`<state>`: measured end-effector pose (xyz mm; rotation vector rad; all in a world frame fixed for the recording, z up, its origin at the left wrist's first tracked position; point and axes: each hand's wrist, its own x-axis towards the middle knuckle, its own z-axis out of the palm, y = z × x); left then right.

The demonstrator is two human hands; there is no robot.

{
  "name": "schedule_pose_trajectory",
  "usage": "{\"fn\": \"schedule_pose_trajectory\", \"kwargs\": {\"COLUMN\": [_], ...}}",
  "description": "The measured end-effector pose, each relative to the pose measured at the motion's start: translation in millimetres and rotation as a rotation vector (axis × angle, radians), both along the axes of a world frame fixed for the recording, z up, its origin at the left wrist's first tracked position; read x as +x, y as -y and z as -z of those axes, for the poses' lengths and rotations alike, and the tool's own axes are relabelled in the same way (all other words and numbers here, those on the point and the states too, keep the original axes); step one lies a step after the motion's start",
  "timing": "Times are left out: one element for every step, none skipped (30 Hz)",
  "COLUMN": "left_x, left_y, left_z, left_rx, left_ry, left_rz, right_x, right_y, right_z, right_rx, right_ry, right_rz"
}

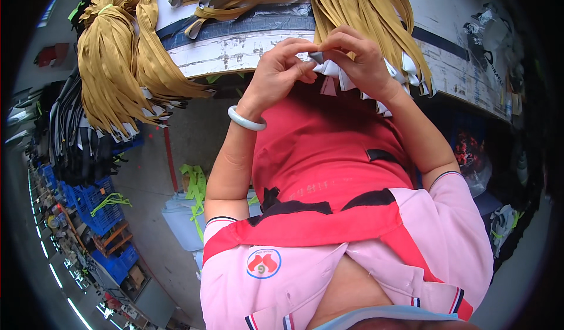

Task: Attaching small white plastic labels or clips to the ends of yellow fabric straps at a manufacturing workbench.

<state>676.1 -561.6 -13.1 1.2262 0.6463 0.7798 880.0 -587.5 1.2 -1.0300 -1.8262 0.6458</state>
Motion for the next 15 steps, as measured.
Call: {"fn": "schedule_pose_trajectory", "kwargs": {"left_x": [0, 0, -1, -1, -2, -2, -2, 0, 2, 4, 5, 5, 4, 4, 4], "left_y": [1, 0, -1, -3, -4, -4, -3, -1, 2, 6, 10, 14, 18, 19, 19], "left_z": [3, 4, 5, 7, 8, 9, 10, 6, 2, 0, -2, -3, -3, -5, -7], "left_rx": [-0.001, 0.205, 0.410, 0.409, 0.526, 0.642, 0.641, 0.716, 0.791, 0.788, 0.820, 0.851, 0.849, 0.850, 0.850], "left_ry": [0.000, -0.080, -0.160, -0.161, -0.241, -0.322, -0.322, -0.360, -0.399, -0.397, -0.433, -0.469, -0.466, -0.476, -0.485], "left_rz": [-0.002, -0.052, -0.101, -0.103, -0.151, -0.200, -0.205, -0.214, -0.224, -0.227, -0.248, -0.269, -0.271, -0.260, -0.248], "right_x": [2, 2, -1, -5, -7, -6, -5, -4, -4, -6, -7, -2, 5, 6, 6], "right_y": [0, -1, 1, 3, 4, 3, 1, 1, 2, 2, 3, 5, 4, 7, 11], "right_z": [0, 1, 2, 3, 3, 1, -3, -6, -4, 0, 1, 2, 5, 4, 5], "right_rx": [-0.053, -0.106, -0.106, -0.242, -0.377, -0.378, -0.407, -0.436, -0.438, -0.364, -0.289, -0.391, -0.464, -0.493, -0.522], "right_ry": [-0.033, -0.067, -0.067, -0.187, -0.306, -0.304, -0.196, -0.087, -0.084, -0.089, -0.092, -0.129, -0.225, -0.250, -0.274], "right_rz": [-0.046, -0.092, -0.094, -0.002, 0.089, 0.085, 0.073, 0.063, 0.062, 0.021, -0.018, 0.032, 0.044, 0.037, 0.031]}}
